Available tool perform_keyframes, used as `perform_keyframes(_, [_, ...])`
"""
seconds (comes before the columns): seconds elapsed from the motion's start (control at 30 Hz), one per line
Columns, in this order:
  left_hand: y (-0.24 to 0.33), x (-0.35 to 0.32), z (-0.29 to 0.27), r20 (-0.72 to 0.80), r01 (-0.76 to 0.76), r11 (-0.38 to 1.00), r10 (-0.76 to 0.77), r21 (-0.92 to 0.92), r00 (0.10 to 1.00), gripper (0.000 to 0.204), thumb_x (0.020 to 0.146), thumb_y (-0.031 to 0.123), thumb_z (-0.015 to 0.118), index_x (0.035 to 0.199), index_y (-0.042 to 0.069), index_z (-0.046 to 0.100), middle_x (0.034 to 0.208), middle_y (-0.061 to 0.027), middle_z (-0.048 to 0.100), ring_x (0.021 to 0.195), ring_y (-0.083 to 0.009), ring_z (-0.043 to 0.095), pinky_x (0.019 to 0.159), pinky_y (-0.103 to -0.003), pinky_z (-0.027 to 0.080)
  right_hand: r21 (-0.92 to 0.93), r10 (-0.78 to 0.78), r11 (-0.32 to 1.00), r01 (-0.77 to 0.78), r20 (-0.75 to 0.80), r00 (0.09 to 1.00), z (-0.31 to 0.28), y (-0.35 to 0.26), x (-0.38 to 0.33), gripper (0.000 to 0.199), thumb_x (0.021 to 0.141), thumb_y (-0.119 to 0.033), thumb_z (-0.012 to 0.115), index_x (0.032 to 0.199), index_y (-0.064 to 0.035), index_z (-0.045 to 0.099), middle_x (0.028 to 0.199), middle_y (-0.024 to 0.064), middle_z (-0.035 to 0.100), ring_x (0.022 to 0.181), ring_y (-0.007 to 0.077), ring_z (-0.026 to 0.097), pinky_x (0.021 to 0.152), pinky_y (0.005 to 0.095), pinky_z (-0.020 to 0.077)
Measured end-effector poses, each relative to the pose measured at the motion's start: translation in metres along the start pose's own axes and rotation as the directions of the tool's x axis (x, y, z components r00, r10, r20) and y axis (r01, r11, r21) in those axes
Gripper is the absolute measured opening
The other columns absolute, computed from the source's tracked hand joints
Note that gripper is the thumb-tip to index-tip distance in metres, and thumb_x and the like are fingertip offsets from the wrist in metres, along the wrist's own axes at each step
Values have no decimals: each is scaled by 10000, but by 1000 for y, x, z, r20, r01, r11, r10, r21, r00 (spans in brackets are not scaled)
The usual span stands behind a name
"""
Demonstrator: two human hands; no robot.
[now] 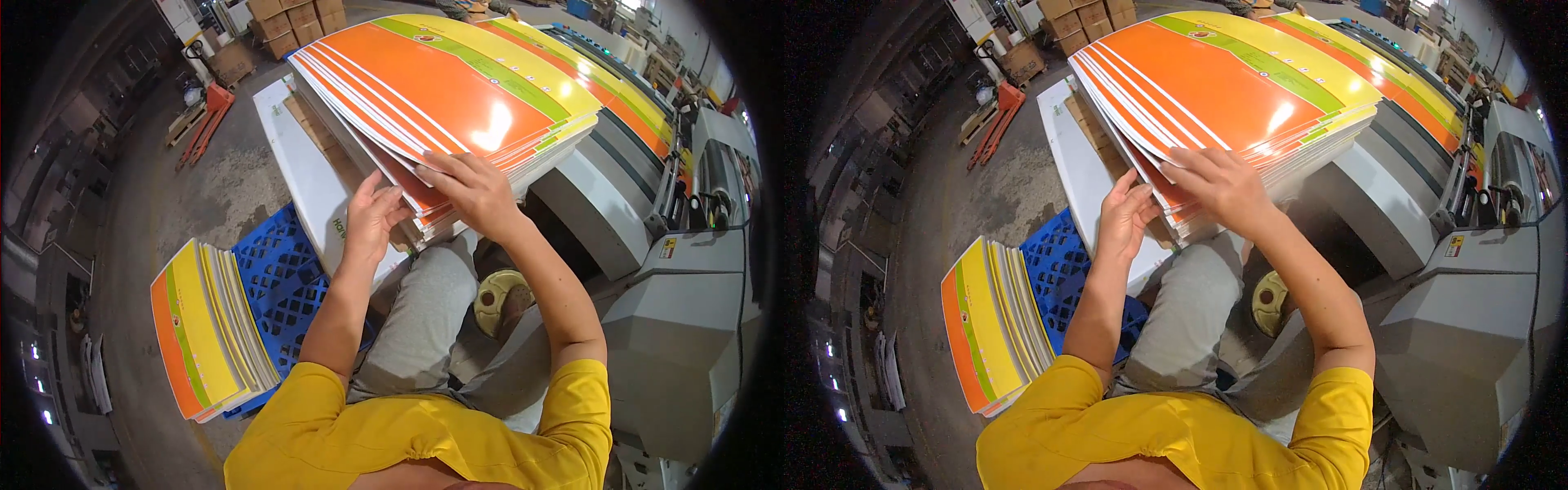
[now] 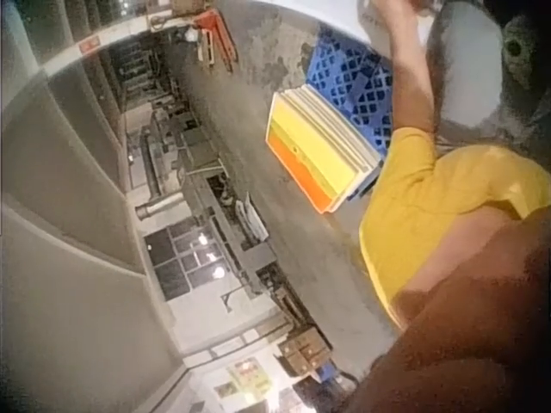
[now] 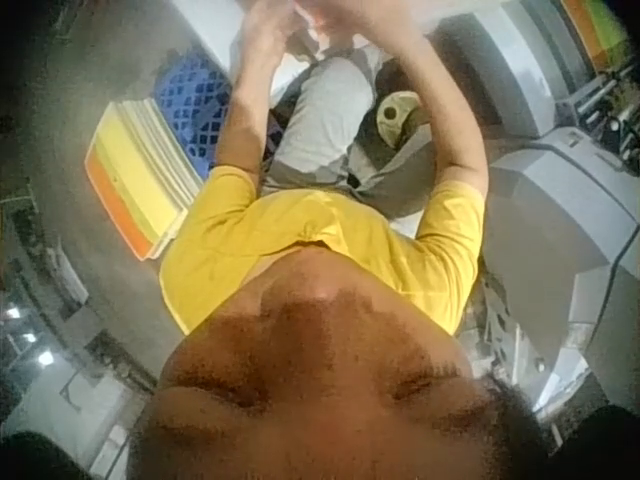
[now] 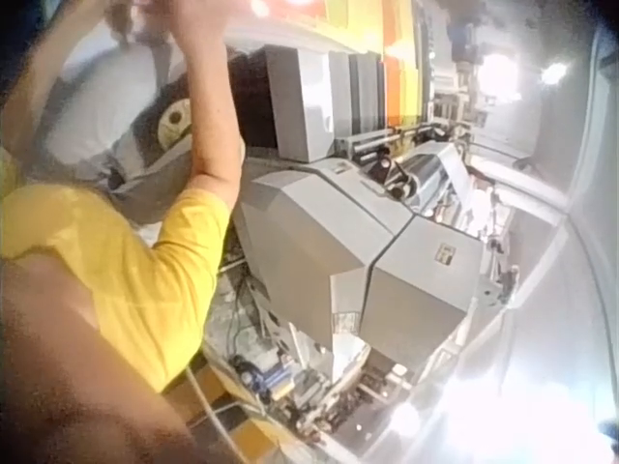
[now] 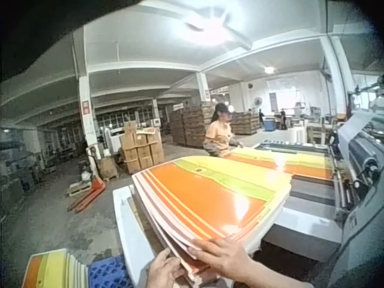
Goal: Inspecting and sorting large printed paper sheets at an industrial machine in a factory.
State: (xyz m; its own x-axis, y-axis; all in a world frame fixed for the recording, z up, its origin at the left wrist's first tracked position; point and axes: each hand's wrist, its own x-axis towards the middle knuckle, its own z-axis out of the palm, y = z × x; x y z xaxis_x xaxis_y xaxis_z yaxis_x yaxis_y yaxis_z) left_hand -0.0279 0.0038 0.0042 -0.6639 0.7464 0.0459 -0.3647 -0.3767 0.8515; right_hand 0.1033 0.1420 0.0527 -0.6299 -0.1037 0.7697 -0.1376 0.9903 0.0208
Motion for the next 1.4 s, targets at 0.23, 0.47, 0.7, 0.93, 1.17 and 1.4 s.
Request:
perform_keyframes(0.23, [4,-1,11,-25,-17,997,19,75,999,498,866,129,558,1251,-76,317,999,-119,586,792,-156,625,633,-256,546,-53,15,998,-15,2,1000,-1,0,0,218,721,-162,594,920,-83,636,1176,99,534,916,246,548,762,349,448])
perform_keyframes(0.47, [6,-2,12,3,-53,998,53,47,999,490,870,136,552,1249,-71,319,1001,-128,591,774,-157,632,604,-246,542,-29,-18,999,15,-98,995,6,-5,-4,203,707,-185,661,864,-63,621,1109,92,566,896,263,545,790,374,411])
perform_keyframes(0.7, [9,-4,12,13,-32,999,33,-37,999,481,860,58,506,1273,-68,295,941,-118,597,774,-158,620,635,-254,540,8,95,995,-95,-148,984,7,-6,-1,156,734,-125,634,879,-72,616,1074,70,578,897,243,547,763,356,410])
perform_keyframes(0.93, [8,0,8,-33,-7,1000,6,-8,999,543,852,51,513,1307,-76,247,936,-112,592,781,-165,613,642,-263,529,11,121,993,-121,-154,981,6,-7,1,170,725,-125,644,886,-75,624,1069,70,579,891,246,548,757,353,419])
perform_keyframes(1.17, [4,-5,19,-69,-111,986,120,125,990,266,884,127,520,1088,-38,482,920,-91,607,782,-151,617,644,-248,505,25,173,985,-172,-201,964,7,-3,1,188,708,-105,645,896,-91,643,1086,85,572,910,266,545,764,369,434])
perform_keyframes(1.4, [-4,-21,20,26,-63,985,60,162,998,140,872,113,525,886,-12,586,829,-35,596,666,-91,553,639,-218,462,6,191,981,-191,-97,977,15,-7,3,179,727,-106,651,896,-50,659,1080,109,580,953,289,552,800,336,445])
